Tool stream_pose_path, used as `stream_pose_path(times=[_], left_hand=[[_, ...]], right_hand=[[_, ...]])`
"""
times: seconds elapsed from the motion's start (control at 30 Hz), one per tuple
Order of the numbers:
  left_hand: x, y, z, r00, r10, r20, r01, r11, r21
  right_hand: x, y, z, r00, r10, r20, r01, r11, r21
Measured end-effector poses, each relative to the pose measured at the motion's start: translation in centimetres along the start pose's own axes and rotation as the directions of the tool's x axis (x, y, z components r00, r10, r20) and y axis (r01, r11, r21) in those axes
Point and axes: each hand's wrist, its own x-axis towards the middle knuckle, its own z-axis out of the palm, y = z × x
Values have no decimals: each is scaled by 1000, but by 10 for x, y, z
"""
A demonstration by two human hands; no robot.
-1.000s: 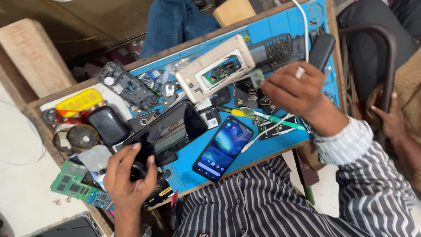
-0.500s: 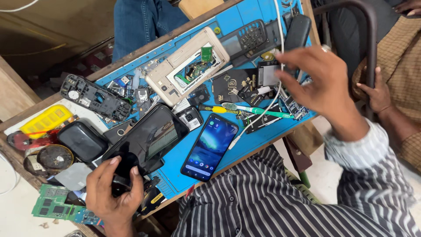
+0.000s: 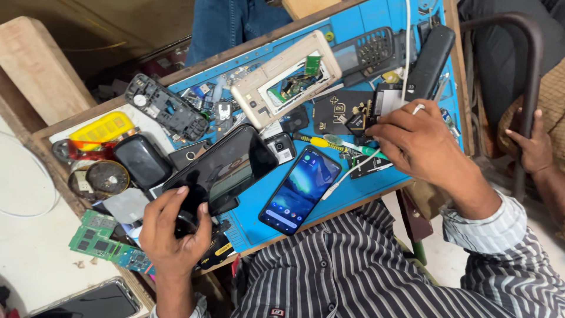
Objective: The person uses a screwdriver to work on a disassembled smartphone, then picks up and inspects a black smartphone, testing its screen and buttons. They also handle a second smartphone, navigating its interface and checking settings before placing it on the workbench.
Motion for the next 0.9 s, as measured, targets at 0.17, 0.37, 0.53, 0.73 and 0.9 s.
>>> stream_pose_path(times=[0.17, 0.37, 0.53, 0.73, 0.9], left_hand=[[2, 0, 0, 1000, -1, -1, 1, 1000, -11], [1, -1, -1, 1000, -6, 1, 6, 1000, -27], [0, -2, 0, 1000, -16, -3, 16, 999, -39], [1, -2, -1, 1000, -14, -3, 13, 999, -43], [1, -5, -2, 1000, 2, -5, -2, 999, -33]], right_hand=[[9, -1, -3, 998, 26, 58, -24, 999, -43], [27, -6, -14, 968, 78, 239, -69, 997, -42], [34, -8, -16, 982, 40, 185, -50, 997, 54], [25, 5, -18, 987, 56, 151, -83, 981, 173], [13, 15, -5, 979, 205, 15, -196, 906, 375]])
